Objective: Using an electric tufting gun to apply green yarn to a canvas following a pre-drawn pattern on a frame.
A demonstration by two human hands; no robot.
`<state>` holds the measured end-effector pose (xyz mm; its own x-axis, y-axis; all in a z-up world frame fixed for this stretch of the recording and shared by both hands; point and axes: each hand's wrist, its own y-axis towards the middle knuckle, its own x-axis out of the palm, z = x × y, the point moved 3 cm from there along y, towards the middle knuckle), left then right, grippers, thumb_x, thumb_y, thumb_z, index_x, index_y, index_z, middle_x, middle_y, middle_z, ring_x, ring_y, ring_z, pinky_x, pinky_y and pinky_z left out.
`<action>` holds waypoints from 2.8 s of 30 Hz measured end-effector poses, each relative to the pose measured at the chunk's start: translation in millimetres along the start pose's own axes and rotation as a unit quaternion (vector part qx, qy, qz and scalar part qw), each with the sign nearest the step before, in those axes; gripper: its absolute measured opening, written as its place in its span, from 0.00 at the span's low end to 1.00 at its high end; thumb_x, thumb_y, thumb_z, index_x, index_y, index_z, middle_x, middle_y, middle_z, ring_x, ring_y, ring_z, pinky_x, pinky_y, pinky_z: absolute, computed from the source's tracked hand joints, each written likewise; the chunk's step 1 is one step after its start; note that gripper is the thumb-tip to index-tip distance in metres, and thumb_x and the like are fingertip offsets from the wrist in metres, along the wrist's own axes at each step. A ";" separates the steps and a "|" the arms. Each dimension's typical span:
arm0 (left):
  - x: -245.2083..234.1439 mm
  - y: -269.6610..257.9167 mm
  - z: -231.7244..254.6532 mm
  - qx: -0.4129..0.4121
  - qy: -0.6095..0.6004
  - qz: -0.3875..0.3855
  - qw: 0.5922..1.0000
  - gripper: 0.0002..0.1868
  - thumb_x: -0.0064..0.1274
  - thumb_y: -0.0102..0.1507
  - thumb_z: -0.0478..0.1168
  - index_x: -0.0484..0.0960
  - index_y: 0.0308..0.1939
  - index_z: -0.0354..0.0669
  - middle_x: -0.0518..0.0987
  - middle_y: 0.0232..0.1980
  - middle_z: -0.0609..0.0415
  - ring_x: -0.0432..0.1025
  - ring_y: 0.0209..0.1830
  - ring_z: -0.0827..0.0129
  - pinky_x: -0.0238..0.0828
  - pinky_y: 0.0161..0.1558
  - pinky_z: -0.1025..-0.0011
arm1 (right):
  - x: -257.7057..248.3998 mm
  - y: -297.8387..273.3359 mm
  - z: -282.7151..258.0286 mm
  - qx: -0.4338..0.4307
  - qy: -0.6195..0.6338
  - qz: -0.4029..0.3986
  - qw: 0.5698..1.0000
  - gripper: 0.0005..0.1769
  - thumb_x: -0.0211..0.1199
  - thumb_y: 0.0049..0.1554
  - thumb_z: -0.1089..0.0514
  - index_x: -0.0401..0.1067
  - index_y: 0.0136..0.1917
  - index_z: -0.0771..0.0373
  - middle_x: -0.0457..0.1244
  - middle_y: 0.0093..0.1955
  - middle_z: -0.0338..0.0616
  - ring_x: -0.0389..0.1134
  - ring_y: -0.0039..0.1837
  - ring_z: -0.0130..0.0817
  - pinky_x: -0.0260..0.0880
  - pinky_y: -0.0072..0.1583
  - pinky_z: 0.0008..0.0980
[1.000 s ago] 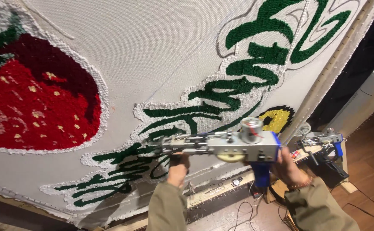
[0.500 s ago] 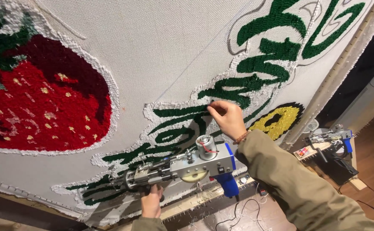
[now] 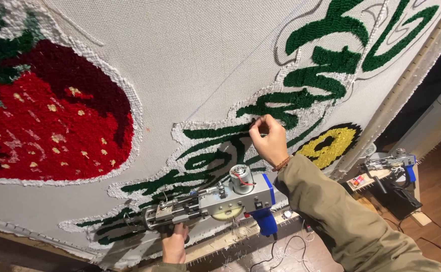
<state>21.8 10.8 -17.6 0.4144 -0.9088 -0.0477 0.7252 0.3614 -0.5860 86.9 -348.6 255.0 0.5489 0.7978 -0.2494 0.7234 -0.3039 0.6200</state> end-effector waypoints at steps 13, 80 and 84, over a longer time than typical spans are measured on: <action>-16.7 109.3 -70.1 -0.007 0.244 -0.027 0.969 0.31 0.46 0.70 0.55 0.86 0.33 0.27 0.81 0.29 0.38 0.77 0.28 0.56 0.78 0.39 0.64 | 7.0 12.9 -3.9 -0.063 -0.043 0.011 0.997 0.12 0.59 0.66 0.54 0.76 0.49 0.65 0.71 0.42 0.44 0.70 0.42 0.33 0.73 0.43 0.31; 76.0 -50.9 -88.1 0.126 -0.013 -0.007 0.992 0.16 0.53 0.56 0.33 0.79 0.14 0.26 0.72 0.19 0.39 0.69 0.27 0.56 0.65 0.42 0.58 | -96.6 -144.7 77.1 0.520 0.162 -0.253 0.799 0.47 0.61 0.59 0.28 0.71 0.71 0.73 0.63 0.73 0.68 0.63 0.76 0.57 0.58 0.77 0.52; 108.1 -24.1 -101.9 0.075 0.053 -0.062 0.994 0.15 0.56 0.57 0.40 0.72 0.18 0.42 0.69 0.21 0.48 0.65 0.28 0.60 0.66 0.44 0.59 | -109.2 -163.4 82.7 0.608 0.276 -0.092 0.739 0.50 0.52 0.62 0.29 0.60 0.78 0.74 0.53 0.80 0.70 0.52 0.82 0.61 0.48 0.79 0.58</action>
<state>-7.0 -117.3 -91.1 0.2620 -0.9624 -0.0723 0.8446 0.2649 -0.4653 -56.6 -429.1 119.4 0.3826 0.8729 0.3028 0.7900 -0.1391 -0.5972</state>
